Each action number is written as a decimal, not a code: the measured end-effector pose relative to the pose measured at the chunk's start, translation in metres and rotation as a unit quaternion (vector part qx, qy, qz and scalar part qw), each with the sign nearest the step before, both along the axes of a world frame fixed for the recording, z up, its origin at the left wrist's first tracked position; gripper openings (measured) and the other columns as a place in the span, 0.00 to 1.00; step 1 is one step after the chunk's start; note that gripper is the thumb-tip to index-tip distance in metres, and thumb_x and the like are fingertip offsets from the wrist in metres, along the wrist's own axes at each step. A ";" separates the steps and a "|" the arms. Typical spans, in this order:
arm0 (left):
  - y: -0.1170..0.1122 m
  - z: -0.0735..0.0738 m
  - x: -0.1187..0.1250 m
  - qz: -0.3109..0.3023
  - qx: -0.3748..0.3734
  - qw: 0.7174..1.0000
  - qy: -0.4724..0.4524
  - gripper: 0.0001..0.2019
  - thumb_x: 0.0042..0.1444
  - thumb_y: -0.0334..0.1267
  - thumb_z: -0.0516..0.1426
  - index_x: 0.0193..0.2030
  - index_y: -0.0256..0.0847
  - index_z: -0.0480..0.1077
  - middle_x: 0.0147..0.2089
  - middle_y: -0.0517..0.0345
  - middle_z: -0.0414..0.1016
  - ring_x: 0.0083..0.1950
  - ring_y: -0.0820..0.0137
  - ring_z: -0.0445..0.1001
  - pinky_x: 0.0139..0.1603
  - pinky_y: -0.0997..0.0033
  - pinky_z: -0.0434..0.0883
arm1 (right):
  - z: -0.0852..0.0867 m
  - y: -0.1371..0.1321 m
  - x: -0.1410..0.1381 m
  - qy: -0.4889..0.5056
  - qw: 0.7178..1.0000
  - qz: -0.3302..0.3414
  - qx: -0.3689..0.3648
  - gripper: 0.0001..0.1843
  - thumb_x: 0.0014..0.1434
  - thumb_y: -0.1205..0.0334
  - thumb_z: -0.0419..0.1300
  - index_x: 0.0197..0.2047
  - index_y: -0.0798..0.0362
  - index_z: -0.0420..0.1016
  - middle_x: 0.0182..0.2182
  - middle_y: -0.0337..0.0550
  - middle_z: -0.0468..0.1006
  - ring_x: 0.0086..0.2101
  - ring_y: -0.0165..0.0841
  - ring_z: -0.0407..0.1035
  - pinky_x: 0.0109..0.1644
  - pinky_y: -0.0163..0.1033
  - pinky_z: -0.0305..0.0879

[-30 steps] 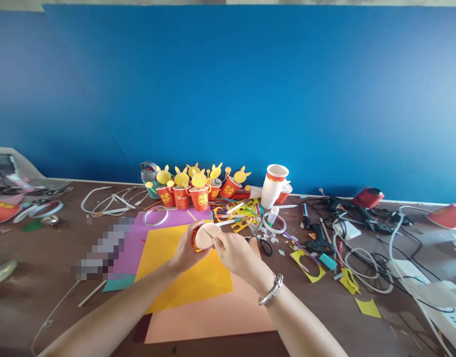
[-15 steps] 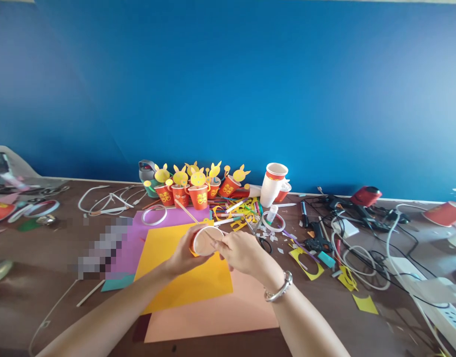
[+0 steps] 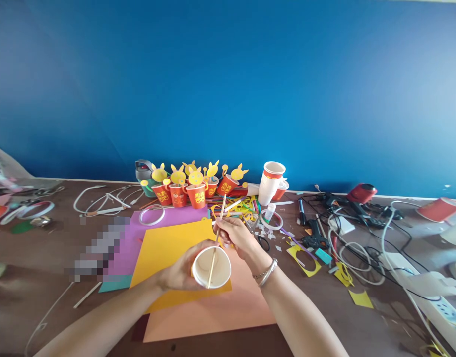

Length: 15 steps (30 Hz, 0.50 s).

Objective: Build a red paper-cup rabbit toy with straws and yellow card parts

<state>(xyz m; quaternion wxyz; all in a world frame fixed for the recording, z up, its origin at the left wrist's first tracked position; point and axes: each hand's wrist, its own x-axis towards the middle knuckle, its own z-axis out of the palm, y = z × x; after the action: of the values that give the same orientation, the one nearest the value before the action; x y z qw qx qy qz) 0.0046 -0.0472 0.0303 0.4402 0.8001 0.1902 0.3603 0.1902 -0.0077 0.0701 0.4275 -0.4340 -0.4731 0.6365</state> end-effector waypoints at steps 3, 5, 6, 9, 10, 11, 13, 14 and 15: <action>-0.001 0.001 -0.001 -0.050 0.002 0.999 -0.004 0.30 0.45 0.49 0.65 0.56 0.46 0.65 0.50 0.45 0.73 0.53 0.54 0.73 0.54 0.52 0.70 | 0.010 0.011 0.025 0.025 0.989 -0.140 0.043 0.23 0.47 0.42 0.64 0.24 0.51 0.61 0.16 0.28 0.52 0.16 0.22 0.44 0.19 0.32 0.41; 0.001 -0.001 0.000 -0.028 -0.033 0.999 -0.024 0.32 0.46 0.50 0.64 0.57 0.47 0.64 0.52 0.45 0.72 0.53 0.55 0.73 0.53 0.53 0.71 | 0.019 0.014 0.042 0.005 0.979 -0.182 0.089 0.22 0.48 0.42 0.63 0.24 0.51 0.63 0.17 0.29 0.51 0.17 0.23 0.45 0.19 0.33 0.43; 0.004 -0.003 0.000 0.015 -0.056 0.997 -0.040 0.32 0.47 0.51 0.64 0.59 0.46 0.62 0.54 0.45 0.71 0.53 0.55 0.73 0.52 0.53 0.72 | 0.024 0.015 0.049 -0.006 0.974 -0.198 0.111 0.21 0.50 0.41 0.62 0.24 0.51 0.64 0.17 0.29 0.52 0.17 0.24 0.47 0.19 0.34 0.45; 0.014 -0.013 0.002 0.149 -0.098 0.982 -0.059 0.32 0.48 0.50 0.63 0.58 0.47 0.60 0.54 0.47 0.70 0.54 0.56 0.72 0.53 0.53 0.71 | 0.034 0.010 0.054 -0.030 0.954 -0.246 0.166 0.21 0.53 0.40 0.60 0.28 0.51 0.68 0.18 0.33 0.59 0.18 0.25 0.53 0.21 0.34 0.49; 0.017 -0.017 0.002 0.170 -0.095 0.979 -0.061 0.31 0.48 0.49 0.64 0.57 0.47 0.61 0.53 0.48 0.70 0.54 0.57 0.72 0.53 0.54 0.71 | 0.035 0.008 0.052 -0.031 0.949 -0.258 0.177 0.21 0.54 0.41 0.59 0.29 0.52 0.69 0.18 0.34 0.62 0.19 0.26 0.54 0.21 0.34 0.49; 0.020 -0.021 0.002 0.184 -0.092 0.977 -0.061 0.31 0.47 0.48 0.65 0.57 0.46 0.61 0.53 0.48 0.71 0.53 0.58 0.72 0.54 0.55 0.71 | 0.036 0.005 0.049 -0.028 0.945 -0.266 0.186 0.21 0.54 0.41 0.59 0.30 0.52 0.70 0.19 0.36 0.64 0.19 0.26 0.56 0.22 0.34 0.50; 0.023 -0.026 0.002 0.201 -0.087 0.974 -0.062 0.31 0.47 0.46 0.65 0.57 0.45 0.60 0.53 0.49 0.71 0.54 0.58 0.71 0.55 0.56 0.70 | 0.035 0.002 0.041 -0.018 0.940 -0.273 0.201 0.20 0.55 0.42 0.59 0.32 0.53 0.71 0.21 0.38 0.68 0.20 0.27 0.57 0.22 0.34 0.51; 0.024 -0.027 0.002 0.208 -0.091 0.972 -0.062 0.32 0.47 0.46 0.65 0.57 0.44 0.60 0.53 0.48 0.71 0.55 0.58 0.71 0.55 0.56 0.70 | 0.034 0.000 0.038 -0.014 0.939 -0.273 0.210 0.20 0.56 0.43 0.58 0.33 0.53 0.72 0.21 0.38 0.68 0.21 0.27 0.58 0.23 0.34 0.52; 0.024 -0.027 0.002 0.215 -0.098 0.970 -0.063 0.32 0.47 0.45 0.65 0.57 0.44 0.59 0.54 0.48 0.70 0.55 0.57 0.71 0.55 0.56 0.69 | 0.033 -0.001 0.035 -0.012 0.937 -0.271 0.219 0.19 0.57 0.43 0.58 0.33 0.53 0.72 0.20 0.38 0.68 0.21 0.27 0.58 0.23 0.34 0.52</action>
<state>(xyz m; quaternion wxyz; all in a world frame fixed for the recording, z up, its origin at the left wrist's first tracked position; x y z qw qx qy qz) 0.0071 -0.0228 0.0033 0.4398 0.6693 0.3639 0.4756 0.2252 -0.0088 0.1036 0.6626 -0.4494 -0.4698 0.3719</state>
